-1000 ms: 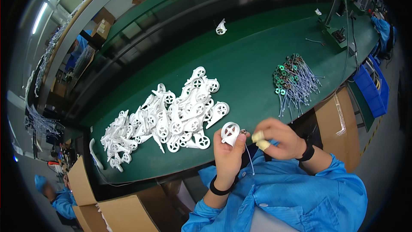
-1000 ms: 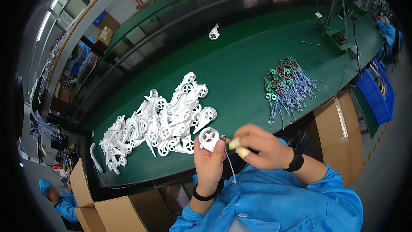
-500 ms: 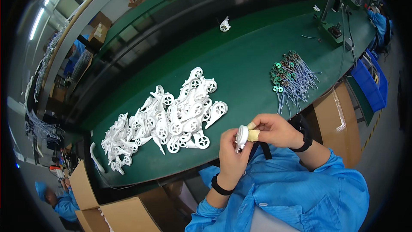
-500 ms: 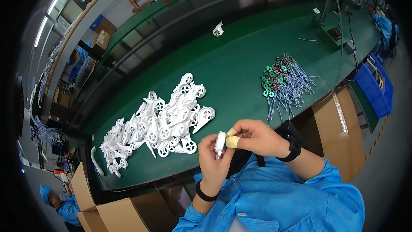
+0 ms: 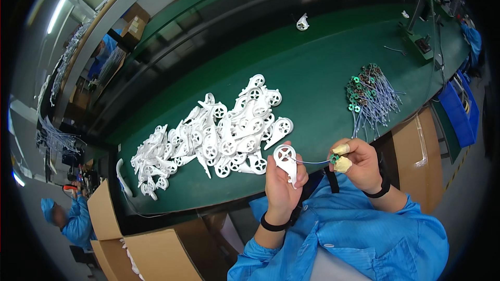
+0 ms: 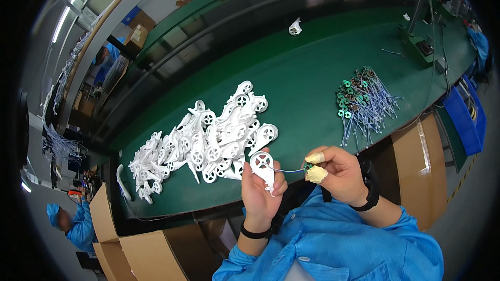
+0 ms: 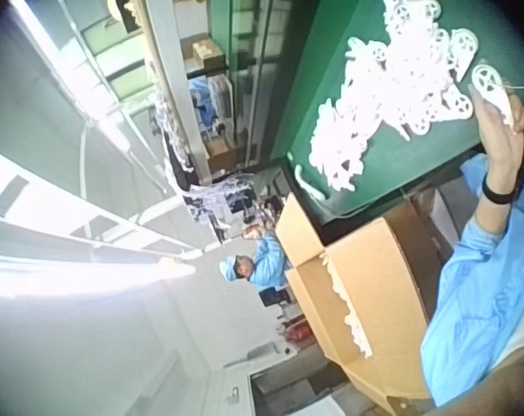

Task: Assembling small electronic components and wiring onto plastic drone frame parts.

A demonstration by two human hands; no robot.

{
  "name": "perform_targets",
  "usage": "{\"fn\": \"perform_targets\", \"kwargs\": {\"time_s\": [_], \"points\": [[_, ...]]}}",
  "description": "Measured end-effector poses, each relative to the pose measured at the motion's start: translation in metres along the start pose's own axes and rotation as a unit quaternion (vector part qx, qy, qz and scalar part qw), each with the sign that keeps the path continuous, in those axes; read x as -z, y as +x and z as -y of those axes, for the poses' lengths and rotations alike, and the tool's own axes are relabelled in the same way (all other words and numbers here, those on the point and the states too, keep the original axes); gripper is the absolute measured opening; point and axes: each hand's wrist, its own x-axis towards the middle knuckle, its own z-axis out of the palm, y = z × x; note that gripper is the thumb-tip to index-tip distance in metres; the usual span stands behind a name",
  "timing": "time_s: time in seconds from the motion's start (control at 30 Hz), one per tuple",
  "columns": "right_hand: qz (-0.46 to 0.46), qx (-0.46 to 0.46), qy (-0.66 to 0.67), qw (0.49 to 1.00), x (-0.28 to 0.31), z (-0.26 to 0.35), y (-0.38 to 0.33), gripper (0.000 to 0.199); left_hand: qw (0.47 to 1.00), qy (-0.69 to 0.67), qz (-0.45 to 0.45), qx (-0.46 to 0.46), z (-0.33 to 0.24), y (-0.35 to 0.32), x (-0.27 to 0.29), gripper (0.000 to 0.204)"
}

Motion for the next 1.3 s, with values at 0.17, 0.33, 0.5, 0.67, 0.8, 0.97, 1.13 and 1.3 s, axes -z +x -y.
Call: {"fn": "perform_targets", "kwargs": {"time_s": [0.17,0.33,0.5,0.67,0.8,0.97,1.13,1.3], "points": [[0.007,0.015,-0.004,1.000,0.000,-0.001,-0.003,0.024,0.999,0.021,-0.007,-0.024,0.002,0.001,0.003,0.049],[0.008,0.018,0.003,1.000,-0.001,-0.003,-0.001,0.024,1.000,0.019,-0.018,-0.011,0.002,0.002,0.001,0.049],[0.003,0.035,-0.030,0.999,0.001,-0.007,-0.003,0.025,0.999,0.035,-0.029,-0.018,0.003,0.001,-0.002,0.049],[-0.013,0.052,-0.077,0.996,-0.001,-0.008,-0.005,0.025,0.998,0.057,-0.030,-0.022,0.008,0.002,0.001,0.051],[-0.052,0.034,-0.070,0.996,-0.020,-0.029,-0.003,0.020,0.981,0.187,-0.009,-0.048,0.019,-0.004,-0.001,0.052],[-0.052,0.068,-0.287,0.954,-0.028,-0.034,0.001,0.022,0.912,0.389,0.016,-0.130,0.031,-0.012,-0.011,0.058],[-0.087,0.035,-0.253,0.963,-0.030,-0.031,-0.001,0.022,0.913,0.388,0.031,-0.124,0.033,-0.011,-0.014,0.059],[-0.096,-0.007,-0.192,0.977,-0.026,-0.030,-0.001,0.023,0.902,0.401,0.043,-0.155,0.038,-0.009,-0.012,0.058]]}}
